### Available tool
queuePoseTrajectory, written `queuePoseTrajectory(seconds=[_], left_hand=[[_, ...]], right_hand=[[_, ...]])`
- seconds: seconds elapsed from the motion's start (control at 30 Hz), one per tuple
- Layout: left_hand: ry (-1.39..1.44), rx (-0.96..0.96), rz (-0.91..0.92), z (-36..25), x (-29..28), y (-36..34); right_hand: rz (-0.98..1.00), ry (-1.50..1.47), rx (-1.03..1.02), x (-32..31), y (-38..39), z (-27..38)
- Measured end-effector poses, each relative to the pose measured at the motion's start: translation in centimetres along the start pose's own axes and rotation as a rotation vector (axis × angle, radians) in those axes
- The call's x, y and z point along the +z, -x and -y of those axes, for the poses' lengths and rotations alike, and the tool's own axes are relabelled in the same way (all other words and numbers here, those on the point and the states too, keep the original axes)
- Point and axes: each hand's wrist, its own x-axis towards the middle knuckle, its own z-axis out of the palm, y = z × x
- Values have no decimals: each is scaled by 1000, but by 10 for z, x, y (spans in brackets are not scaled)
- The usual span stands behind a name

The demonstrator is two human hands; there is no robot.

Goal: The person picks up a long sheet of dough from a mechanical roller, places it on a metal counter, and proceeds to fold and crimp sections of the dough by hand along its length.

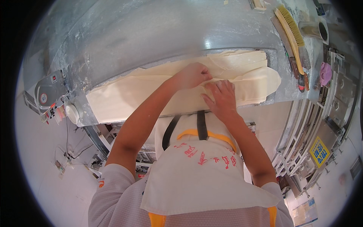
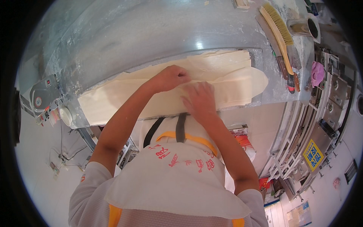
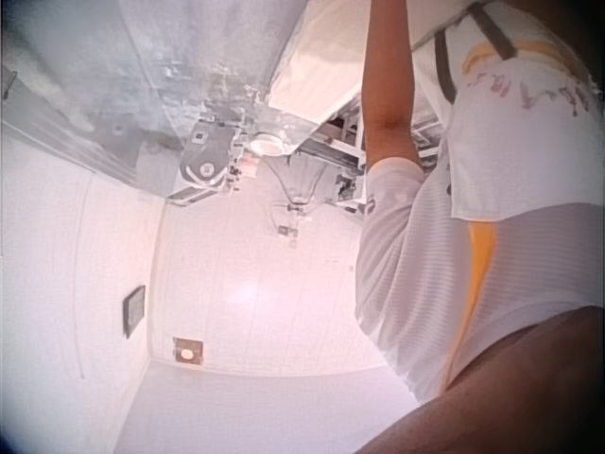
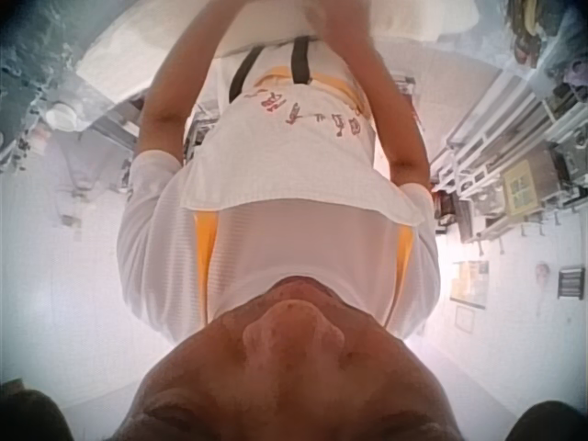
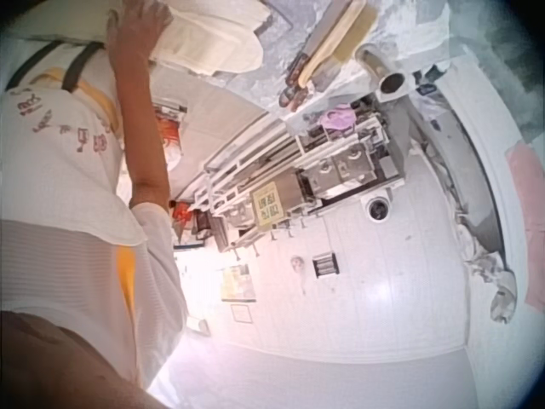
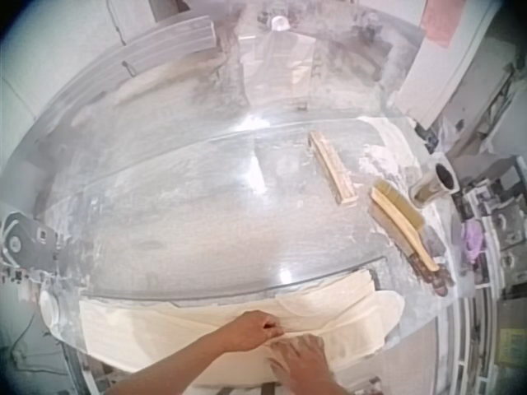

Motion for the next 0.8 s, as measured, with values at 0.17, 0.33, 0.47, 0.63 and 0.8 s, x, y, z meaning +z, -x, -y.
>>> queuePoseTrajectory(seconds=[0.17,0.33,0.47,0.63,0.8], left_hand=[[37,6,2,0,-1,-3],[-16,36,-15,1,-1,-2],[-9,41,1,11,-1,-5],[-7,68,-21,7,-2,-7],[15,101,-51,11,1,-8]], right_hand=[[-91,15,-59,16,-4,-7],[16,-90,-79,7,5,-3],[118,-144,-115,-14,5,8],[130,-149,-3,-12,-6,11],[51,-116,-74,4,-12,10]])
